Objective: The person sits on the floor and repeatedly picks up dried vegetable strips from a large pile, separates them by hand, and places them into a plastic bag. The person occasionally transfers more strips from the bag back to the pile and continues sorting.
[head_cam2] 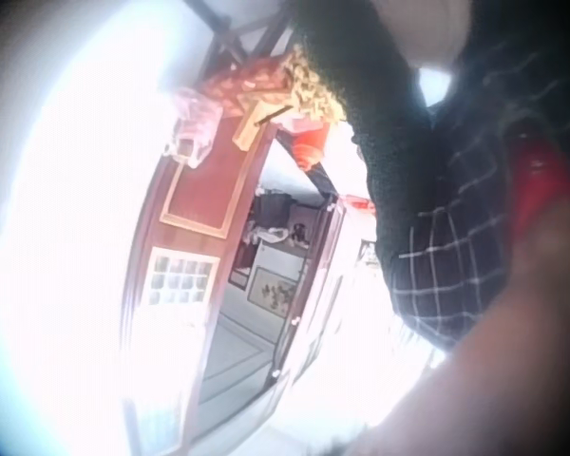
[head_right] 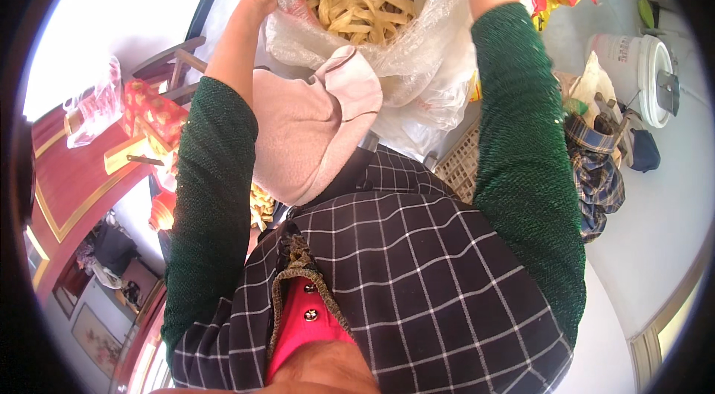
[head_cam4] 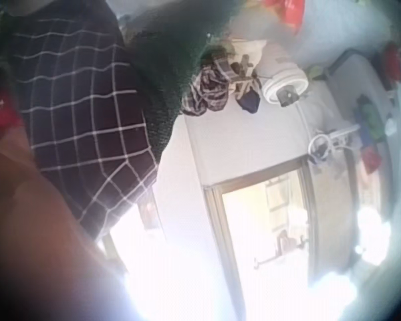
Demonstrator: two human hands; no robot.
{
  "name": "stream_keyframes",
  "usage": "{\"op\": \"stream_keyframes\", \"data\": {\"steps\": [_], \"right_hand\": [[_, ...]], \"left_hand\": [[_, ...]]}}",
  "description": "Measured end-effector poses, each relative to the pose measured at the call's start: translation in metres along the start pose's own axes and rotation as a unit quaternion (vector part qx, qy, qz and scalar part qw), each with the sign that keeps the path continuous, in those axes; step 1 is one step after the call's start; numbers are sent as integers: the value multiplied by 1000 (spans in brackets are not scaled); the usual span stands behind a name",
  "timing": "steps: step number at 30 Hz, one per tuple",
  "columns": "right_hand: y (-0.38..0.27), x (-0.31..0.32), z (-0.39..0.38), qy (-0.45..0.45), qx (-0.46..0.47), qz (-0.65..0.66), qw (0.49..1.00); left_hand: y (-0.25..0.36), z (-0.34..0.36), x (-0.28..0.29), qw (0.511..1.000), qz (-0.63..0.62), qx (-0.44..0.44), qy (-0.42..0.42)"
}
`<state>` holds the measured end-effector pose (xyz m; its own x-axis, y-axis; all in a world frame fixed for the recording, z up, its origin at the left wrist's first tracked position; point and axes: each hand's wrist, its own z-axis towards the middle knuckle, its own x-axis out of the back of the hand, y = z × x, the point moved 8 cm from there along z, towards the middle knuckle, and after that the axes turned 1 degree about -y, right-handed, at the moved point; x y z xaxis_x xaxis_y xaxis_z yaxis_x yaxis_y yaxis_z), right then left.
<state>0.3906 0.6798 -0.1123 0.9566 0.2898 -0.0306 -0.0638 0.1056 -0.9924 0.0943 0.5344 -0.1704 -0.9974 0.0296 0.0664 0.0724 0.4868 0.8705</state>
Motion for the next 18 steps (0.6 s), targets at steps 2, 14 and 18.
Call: {"op": "stream_keyframes", "data": {"steps": [2, 14, 18], "right_hand": [[15, -46, -12, 4, -65, -486, 872], [95, -142, -164, -143, -158, -621, 754], [123, -119, -175, -108, -221, -591, 768]], "left_hand": [[-27, 0, 12, 993, -114, 4, -16], [-32, -9, 30, 985, 72, 4, 158], [-32, -16, 31, 978, 147, 14, 149]]}}
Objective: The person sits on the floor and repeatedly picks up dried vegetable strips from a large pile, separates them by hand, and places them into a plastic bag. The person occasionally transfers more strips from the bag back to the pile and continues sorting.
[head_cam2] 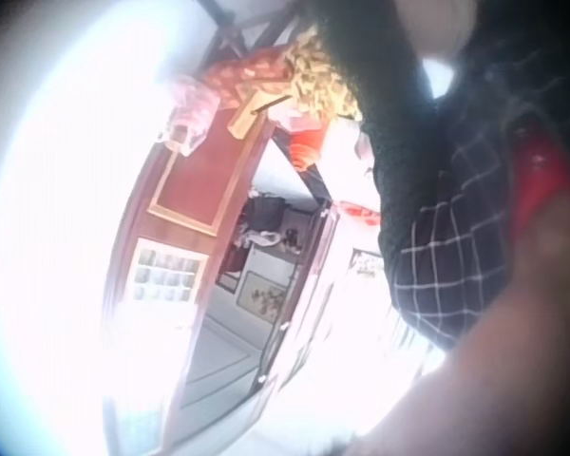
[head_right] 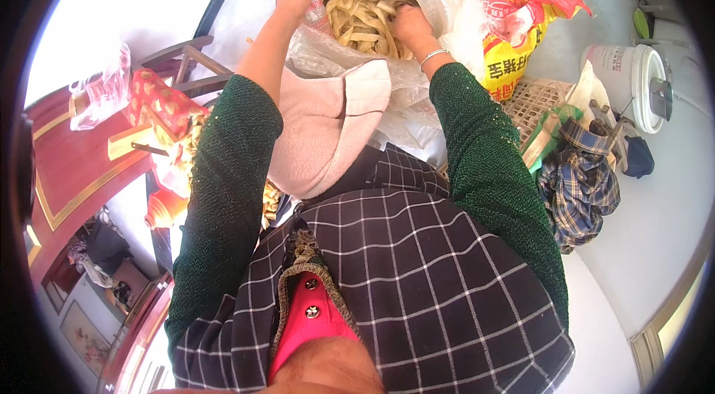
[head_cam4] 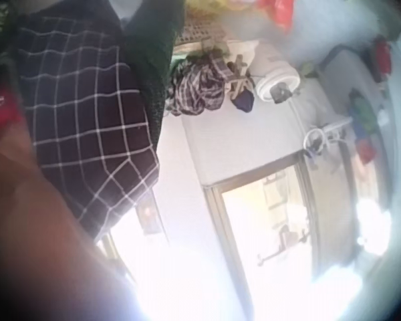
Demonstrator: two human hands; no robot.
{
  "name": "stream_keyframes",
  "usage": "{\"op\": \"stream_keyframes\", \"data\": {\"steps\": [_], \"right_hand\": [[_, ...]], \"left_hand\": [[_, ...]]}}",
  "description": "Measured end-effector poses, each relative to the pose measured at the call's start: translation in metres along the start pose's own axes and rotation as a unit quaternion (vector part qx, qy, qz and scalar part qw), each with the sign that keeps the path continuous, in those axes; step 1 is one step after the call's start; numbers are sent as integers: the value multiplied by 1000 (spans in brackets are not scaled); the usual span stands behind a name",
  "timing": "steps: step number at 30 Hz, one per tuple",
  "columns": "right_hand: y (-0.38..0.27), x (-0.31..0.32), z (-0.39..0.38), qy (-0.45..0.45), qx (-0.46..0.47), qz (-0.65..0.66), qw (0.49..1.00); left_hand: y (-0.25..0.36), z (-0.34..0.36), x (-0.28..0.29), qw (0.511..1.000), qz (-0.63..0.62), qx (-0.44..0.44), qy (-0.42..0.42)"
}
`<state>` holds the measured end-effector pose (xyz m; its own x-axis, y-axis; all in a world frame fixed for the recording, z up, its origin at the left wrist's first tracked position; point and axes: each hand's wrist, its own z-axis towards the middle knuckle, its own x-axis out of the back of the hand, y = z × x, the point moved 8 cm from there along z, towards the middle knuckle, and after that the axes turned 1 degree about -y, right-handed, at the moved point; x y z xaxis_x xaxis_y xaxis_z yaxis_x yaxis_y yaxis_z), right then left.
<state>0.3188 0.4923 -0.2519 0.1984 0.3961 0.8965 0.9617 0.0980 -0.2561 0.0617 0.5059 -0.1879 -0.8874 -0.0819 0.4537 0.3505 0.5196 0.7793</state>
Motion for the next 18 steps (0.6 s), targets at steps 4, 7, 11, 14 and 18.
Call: {"op": "stream_keyframes", "data": {"steps": [4, 7, 11, 14, 18], "right_hand": [[-54, 36, -16, -71, 171, 118, 975], [-98, 114, -25, -95, 116, 421, 895], [-126, 202, 13, -54, 149, 578, 800], [-188, 223, -37, -123, 237, 618, 739], [-269, 155, -140, -386, 270, 642, 604]], "left_hand": [[-2, -8, 13, 998, -33, -19, 45], [18, -28, 30, 996, 23, -48, 74], [49, -57, 69, 969, 127, -135, 164], [59, -80, 101, 968, 135, -112, 180], [48, -108, 139, 962, -155, -159, 159]]}}
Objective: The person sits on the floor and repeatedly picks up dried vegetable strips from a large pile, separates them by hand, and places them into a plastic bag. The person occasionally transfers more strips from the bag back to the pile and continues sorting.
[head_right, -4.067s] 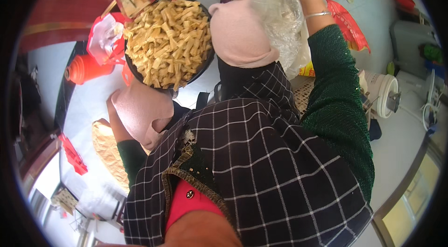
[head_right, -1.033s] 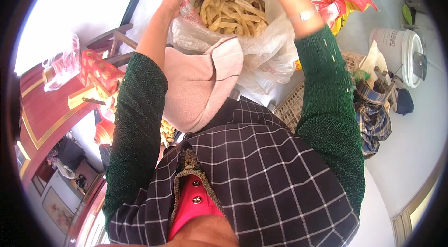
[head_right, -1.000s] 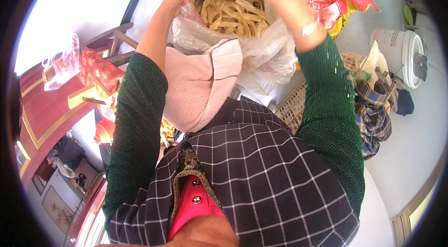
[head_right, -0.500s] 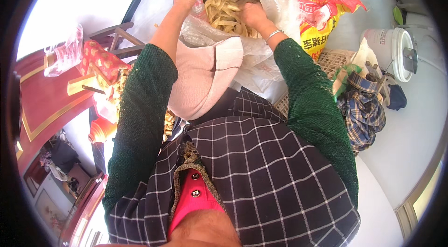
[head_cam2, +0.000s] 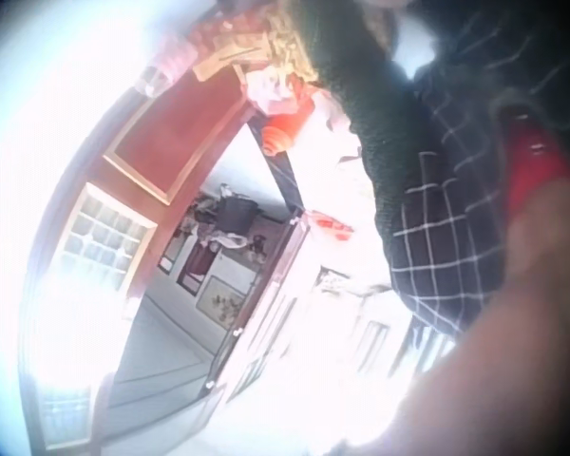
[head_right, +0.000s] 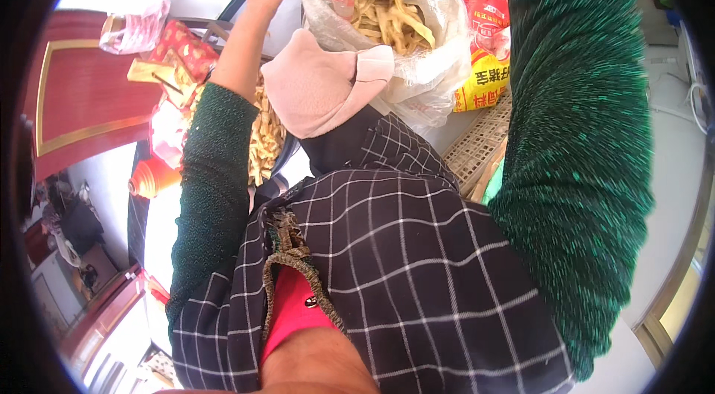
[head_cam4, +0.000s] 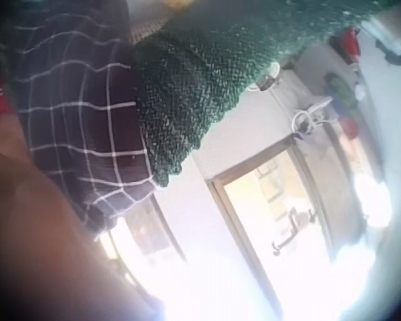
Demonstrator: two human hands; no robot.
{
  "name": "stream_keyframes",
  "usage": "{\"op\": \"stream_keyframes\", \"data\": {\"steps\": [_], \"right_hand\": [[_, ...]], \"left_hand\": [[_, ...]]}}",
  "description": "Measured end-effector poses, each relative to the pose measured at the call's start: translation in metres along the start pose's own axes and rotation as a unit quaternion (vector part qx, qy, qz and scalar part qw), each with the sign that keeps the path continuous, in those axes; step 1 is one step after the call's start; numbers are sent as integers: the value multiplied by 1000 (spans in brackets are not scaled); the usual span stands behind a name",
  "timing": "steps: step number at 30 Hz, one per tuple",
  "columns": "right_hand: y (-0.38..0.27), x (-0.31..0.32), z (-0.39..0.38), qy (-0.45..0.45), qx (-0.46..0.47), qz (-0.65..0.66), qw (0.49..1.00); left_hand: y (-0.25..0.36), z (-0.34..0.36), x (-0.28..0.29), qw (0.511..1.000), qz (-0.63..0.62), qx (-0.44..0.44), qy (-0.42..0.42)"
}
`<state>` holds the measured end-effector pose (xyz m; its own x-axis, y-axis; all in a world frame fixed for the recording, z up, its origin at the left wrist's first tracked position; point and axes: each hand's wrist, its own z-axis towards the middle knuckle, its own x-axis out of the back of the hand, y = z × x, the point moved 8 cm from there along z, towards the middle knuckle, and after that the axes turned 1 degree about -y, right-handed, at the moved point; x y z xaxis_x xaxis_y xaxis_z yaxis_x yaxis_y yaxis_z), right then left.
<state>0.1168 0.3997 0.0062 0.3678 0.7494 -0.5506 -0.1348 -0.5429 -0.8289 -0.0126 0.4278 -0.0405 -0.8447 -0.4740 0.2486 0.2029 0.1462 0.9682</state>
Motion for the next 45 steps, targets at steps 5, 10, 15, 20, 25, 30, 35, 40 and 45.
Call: {"op": "stream_keyframes", "data": {"steps": [5, 10, 15, 20, 25, 30, 35, 40, 45], "right_hand": [[95, -90, -17, -175, -142, 479, 848], [120, -120, -41, -220, -258, 800, 495], [171, -32, -20, -28, -99, 139, 985], [123, -39, -10, 84, 97, -320, 939], [59, -143, 26, -83, 75, -402, 909], [19, -245, 45, -278, 20, -392, 877], [-3, -276, 44, -367, -50, -362, 855], [-13, -157, 27, -240, -109, -438, 859], [0, -19, 32, -153, 74, -653, 738]], "left_hand": [[26, -24, 62, 997, 9, -50, 52], [62, -82, 107, 987, -126, -85, 49], [130, -119, 160, 926, -274, -250, 75], [176, -170, 178, 858, -311, -408, 15], [131, -166, 206, 810, -486, -326, 22], [144, -189, 201, 825, -413, -381, -50], [149, -208, 258, 790, -560, -245, 54], [118, -230, 411, 730, -638, -237, 65], [69, -265, 484, 776, -541, -249, 209]]}}
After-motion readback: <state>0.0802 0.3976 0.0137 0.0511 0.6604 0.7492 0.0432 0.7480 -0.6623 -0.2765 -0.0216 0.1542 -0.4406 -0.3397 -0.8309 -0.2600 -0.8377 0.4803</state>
